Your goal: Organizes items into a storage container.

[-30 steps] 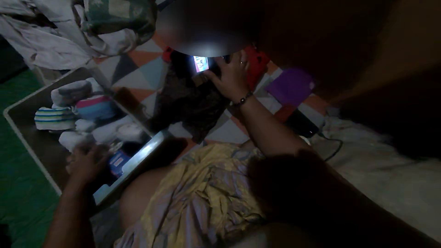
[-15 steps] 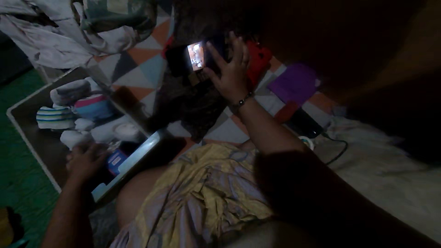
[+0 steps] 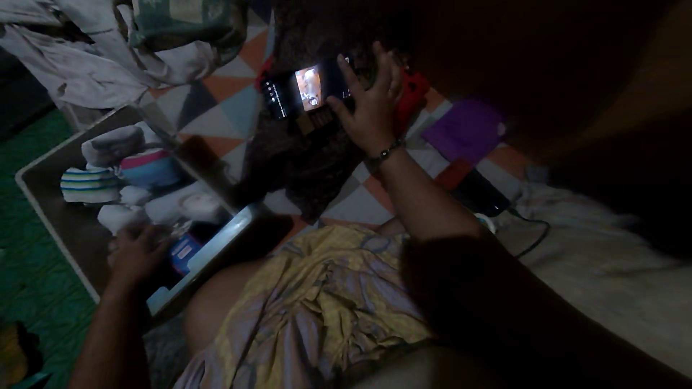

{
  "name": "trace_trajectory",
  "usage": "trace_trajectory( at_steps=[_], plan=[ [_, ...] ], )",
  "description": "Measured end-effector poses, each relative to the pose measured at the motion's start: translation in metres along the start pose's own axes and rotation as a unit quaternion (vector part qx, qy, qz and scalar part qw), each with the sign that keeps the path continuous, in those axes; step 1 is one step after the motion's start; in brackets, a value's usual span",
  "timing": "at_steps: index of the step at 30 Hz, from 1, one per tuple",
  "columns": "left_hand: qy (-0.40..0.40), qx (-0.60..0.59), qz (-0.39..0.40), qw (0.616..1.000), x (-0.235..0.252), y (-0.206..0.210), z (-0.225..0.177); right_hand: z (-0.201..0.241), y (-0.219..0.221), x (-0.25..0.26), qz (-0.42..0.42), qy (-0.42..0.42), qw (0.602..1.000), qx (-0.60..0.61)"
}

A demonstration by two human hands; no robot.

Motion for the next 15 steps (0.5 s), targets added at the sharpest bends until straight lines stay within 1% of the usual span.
trace_trajectory(
  at_steps=[6, 9, 13, 15],
  plan=[
    [0.000, -0.007, -0.003, 1.000, 0.0001, 0.0001, 0.0010, -0.0045, 0.0039, -0.0024, 0.039, 0.013, 0.999, -0.007],
    [-0.003, -0.007, -0.003, 1.000, 0.0012, 0.0013, 0.0042, -0.0033, 0.0025, -0.0021, 0.015, 0.009, 1.000, -0.010],
    [-0.009, -0.003, 0.000, 1.000, 0.0003, 0.0007, 0.0037, -0.0003, -0.0020, -0.0008, -0.017, 0.011, 1.000, 0.017],
    [-0.007, -0.004, 0.002, 1.000, 0.0002, 0.0000, 0.0034, 0.0013, -0.0025, -0.0001, -0.019, 0.009, 1.000, 0.016]
  ],
)
Point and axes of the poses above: each hand's wrist, its own x-axis towards the middle knuckle, its own y-axis out of the palm, z = x × y, the point moved 6 cm from there along x, towards the middle knuckle, and after that the axes turned 2 degrees about -y, right-handed, at the moved point
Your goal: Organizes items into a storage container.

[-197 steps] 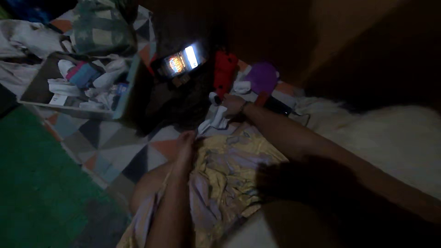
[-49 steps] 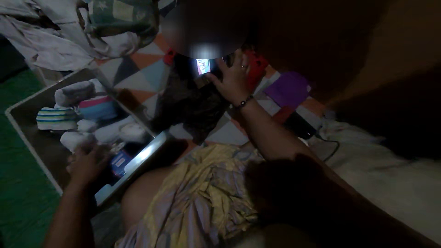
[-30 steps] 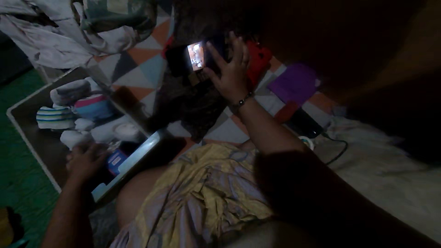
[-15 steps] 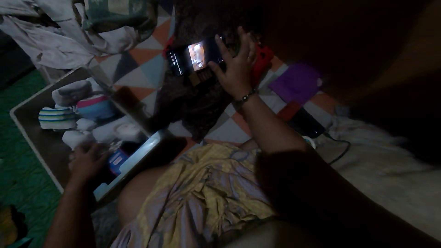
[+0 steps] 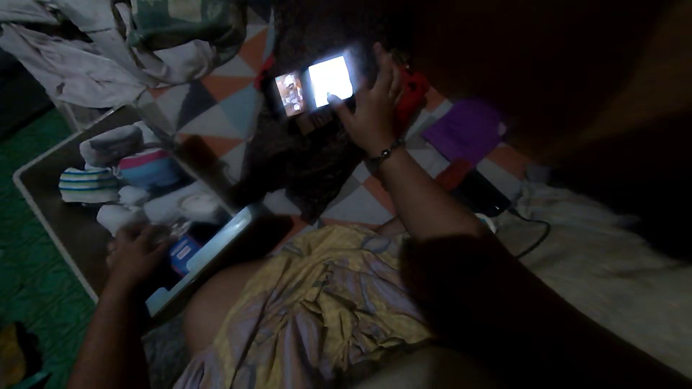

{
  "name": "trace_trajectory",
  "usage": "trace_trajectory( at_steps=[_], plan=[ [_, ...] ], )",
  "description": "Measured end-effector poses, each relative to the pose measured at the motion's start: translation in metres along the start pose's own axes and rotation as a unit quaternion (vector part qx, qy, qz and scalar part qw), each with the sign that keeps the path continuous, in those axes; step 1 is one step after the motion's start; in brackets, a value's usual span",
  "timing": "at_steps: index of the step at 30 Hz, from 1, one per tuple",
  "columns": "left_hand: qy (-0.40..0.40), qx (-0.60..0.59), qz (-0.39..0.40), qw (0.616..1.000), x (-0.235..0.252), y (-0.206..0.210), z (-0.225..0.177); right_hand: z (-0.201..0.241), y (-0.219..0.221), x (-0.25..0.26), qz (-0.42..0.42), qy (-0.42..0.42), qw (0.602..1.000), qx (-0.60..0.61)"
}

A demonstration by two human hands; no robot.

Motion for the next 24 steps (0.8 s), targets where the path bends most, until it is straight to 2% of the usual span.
trace_trajectory(
  at_steps=[4, 10, 13, 17, 24],
  plan=[
    [-0.001, 0.007, -0.002, 1.000, 0.000, 0.000, 0.000, 0.012, 0.006, 0.000, 0.035, -0.022, 0.999, 0.008],
    [-0.006, 0.014, 0.003, 1.000, 0.001, 0.000, -0.001, 0.056, 0.023, -0.009, 0.114, -0.111, 0.987, -0.002],
    [-0.002, 0.017, 0.005, 1.000, 0.001, 0.000, -0.002, 0.069, 0.030, -0.014, 0.114, -0.144, 0.983, -0.010],
    [-0.013, 0.017, 0.010, 1.000, -0.002, -0.002, -0.005, 0.067, 0.039, -0.016, 0.136, -0.146, 0.980, -0.024],
    [-0.009, 0.011, 0.011, 1.000, -0.004, -0.002, -0.009, 0.063, 0.027, -0.004, 0.098, -0.113, 0.988, -0.025]
  ],
)
Point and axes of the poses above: each hand's wrist, its own x-axis towards the middle knuckle, its own y-axis out of the palm, z = x × y, the point moved 6 cm from there along x, towards the middle knuckle, and after that the axes turned 2 degrees about -y, right-handed, at the moved point
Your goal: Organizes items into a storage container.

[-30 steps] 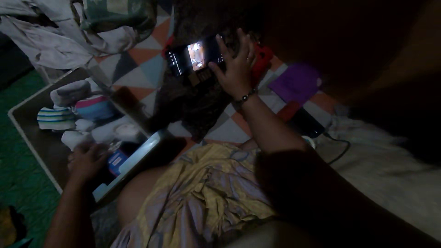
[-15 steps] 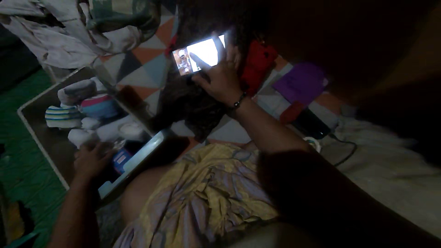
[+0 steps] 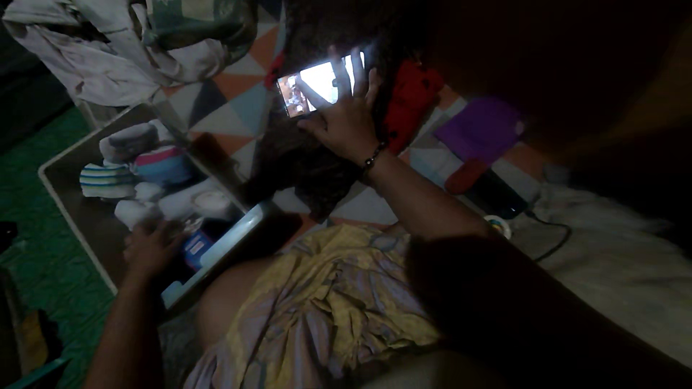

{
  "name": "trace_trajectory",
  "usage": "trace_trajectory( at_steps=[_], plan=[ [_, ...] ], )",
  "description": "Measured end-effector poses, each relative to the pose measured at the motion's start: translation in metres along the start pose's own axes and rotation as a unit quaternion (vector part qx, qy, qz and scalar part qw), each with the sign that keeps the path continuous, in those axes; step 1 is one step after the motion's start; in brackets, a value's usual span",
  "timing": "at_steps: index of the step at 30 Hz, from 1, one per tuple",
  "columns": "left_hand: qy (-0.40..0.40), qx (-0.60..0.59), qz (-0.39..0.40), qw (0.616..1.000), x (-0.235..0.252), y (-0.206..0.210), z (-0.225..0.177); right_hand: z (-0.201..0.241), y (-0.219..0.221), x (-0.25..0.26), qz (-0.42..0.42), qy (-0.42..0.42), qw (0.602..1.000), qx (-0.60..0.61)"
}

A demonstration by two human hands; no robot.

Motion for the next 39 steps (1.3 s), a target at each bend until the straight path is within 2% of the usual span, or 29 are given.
trace_trajectory(
  at_steps=[6, 14, 19, 25, 27, 29, 33, 36, 39],
  plan=[
    [-0.002, 0.004, -0.006, 1.000, -0.002, -0.001, -0.002, -0.016, -0.006, 0.005, -0.011, 0.039, 0.999, -0.013],
    [-0.012, 0.008, -0.002, 1.000, -0.002, -0.001, -0.004, -0.003, -0.002, 0.006, -0.012, 0.000, 1.000, 0.007],
    [-0.011, 0.014, 0.002, 1.000, -0.004, -0.002, -0.006, -0.004, 0.003, 0.007, 0.008, 0.006, 1.000, -0.006],
    [-0.004, 0.004, -0.005, 1.000, -0.006, -0.002, -0.007, 0.008, -0.013, 0.001, -0.069, -0.026, 0.997, 0.031],
    [-0.002, -0.001, -0.017, 1.000, -0.007, -0.003, -0.012, 0.015, -0.020, -0.008, -0.066, -0.042, 0.996, 0.046],
    [0.005, -0.009, -0.031, 0.999, -0.012, -0.005, -0.015, 0.033, -0.026, -0.022, -0.046, -0.072, 0.994, 0.070],
    [0.080, -0.013, -0.043, 0.996, -0.007, -0.014, -0.015, 0.095, -0.026, -0.058, 0.039, -0.185, 0.968, 0.162],
    [0.089, -0.009, -0.040, 0.995, 0.001, -0.047, -0.021, 0.149, -0.013, -0.067, 0.081, -0.260, 0.939, 0.209],
    [0.078, -0.046, -0.129, 0.987, 0.010, -0.094, -0.024, 0.208, 0.009, -0.048, 0.154, -0.301, 0.922, 0.188]
  ],
)
Point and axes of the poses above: each hand's wrist, its own x-axis towards the middle knuckle, its own y-axis out of the palm, z = x × y, the point moved 6 cm from there along x, towards the middle knuckle, and after that the axes turned 2 degrees about -y, right-handed, at the moved point
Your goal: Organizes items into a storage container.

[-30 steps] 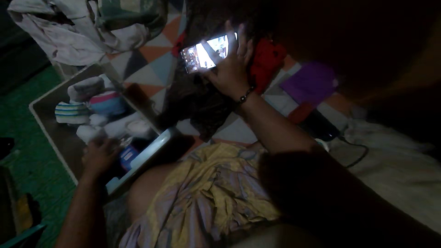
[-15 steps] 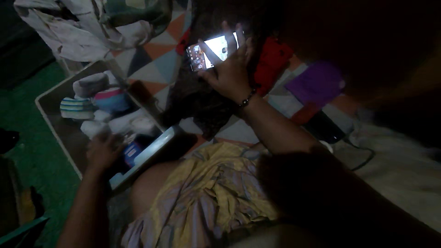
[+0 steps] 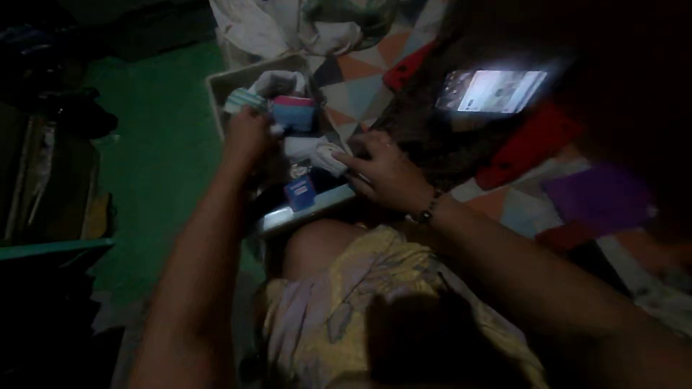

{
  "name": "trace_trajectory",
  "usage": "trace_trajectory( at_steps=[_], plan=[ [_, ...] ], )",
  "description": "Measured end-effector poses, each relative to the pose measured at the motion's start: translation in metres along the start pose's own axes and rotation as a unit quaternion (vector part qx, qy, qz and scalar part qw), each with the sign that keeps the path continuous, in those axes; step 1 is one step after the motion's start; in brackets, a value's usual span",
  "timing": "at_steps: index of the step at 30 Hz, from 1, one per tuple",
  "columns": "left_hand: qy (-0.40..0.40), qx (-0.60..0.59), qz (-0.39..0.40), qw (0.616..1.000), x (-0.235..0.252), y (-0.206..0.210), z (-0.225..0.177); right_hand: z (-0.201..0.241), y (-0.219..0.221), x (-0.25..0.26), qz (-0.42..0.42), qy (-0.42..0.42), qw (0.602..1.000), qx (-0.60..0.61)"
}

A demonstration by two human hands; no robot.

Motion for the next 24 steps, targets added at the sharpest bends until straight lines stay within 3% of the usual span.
trace_trajectory(
  at_steps=[3, 5, 7, 11, 18, 24],
  plan=[
    [-0.002, -0.019, -0.088, 0.996, 0.018, -0.008, 0.014, 0.007, 0.038, 0.054, 0.159, 0.049, 0.986, -0.024],
    [0.001, 0.019, -0.068, 0.998, 0.024, 0.019, 0.030, 0.005, 0.066, 0.076, 0.273, 0.107, 0.955, -0.036],
    [-0.004, 0.051, -0.051, 0.997, 0.026, 0.039, 0.037, -0.003, 0.089, 0.090, 0.335, 0.149, 0.930, -0.033],
    [-0.026, -0.037, -0.081, 0.996, 0.033, 0.038, 0.044, -0.020, 0.110, 0.106, 0.360, 0.144, 0.922, -0.013],
    [-0.032, -0.069, -0.117, 0.990, 0.033, 0.025, 0.040, -0.031, 0.097, 0.142, 0.342, 0.071, 0.936, -0.046],
    [-0.032, -0.099, -0.167, 0.980, 0.029, 0.017, 0.039, -0.020, 0.116, 0.138, 0.324, 0.038, 0.942, -0.071]
  ],
)
Point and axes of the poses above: each hand's wrist, its own x-axis towards the middle knuckle, its own y-axis out of the palm, z = x × y, the point moved 6 cm from there along x, towards the middle knuckle, and after that the axes turned 2 degrees about -y, right-handed, at the moved point
